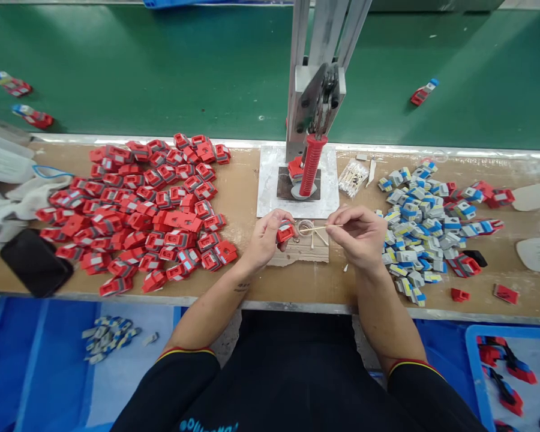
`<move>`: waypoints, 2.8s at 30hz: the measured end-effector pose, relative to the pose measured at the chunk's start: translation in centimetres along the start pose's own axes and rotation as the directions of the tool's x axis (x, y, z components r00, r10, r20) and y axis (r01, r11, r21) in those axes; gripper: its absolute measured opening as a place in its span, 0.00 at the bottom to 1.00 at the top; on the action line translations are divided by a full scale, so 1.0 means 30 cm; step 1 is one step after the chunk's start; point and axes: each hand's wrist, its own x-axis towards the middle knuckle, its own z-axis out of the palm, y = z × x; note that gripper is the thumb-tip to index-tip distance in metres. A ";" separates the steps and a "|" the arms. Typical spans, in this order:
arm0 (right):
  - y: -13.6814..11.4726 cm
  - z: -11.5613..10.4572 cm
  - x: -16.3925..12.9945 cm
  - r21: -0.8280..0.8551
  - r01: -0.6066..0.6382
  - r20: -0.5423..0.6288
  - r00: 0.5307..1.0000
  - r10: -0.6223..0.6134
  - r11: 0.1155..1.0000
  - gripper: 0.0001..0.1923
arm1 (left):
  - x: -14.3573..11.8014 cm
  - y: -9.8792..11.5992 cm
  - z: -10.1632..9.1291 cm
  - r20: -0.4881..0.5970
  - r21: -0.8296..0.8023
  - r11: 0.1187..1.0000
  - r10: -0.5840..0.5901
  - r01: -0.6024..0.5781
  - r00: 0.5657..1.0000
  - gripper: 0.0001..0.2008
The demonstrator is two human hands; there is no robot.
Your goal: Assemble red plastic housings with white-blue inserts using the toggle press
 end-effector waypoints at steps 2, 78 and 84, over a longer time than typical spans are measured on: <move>0.001 -0.026 0.009 -0.088 0.039 0.042 0.998 -0.035 0.995 0.09 | 0.001 0.000 -0.001 -0.003 -0.004 1.000 0.000 0.000 1.000 0.35; -0.005 0.128 -0.072 -0.339 0.359 0.168 0.933 -0.319 0.870 0.17 | -0.043 -0.041 -0.027 -0.039 0.325 0.728 0.648 -0.604 0.760 0.34; 0.020 0.156 -0.070 -0.449 0.435 0.210 0.900 -0.381 0.781 0.17 | -0.013 -0.037 -0.008 -0.050 0.110 0.905 0.417 -0.410 0.908 0.37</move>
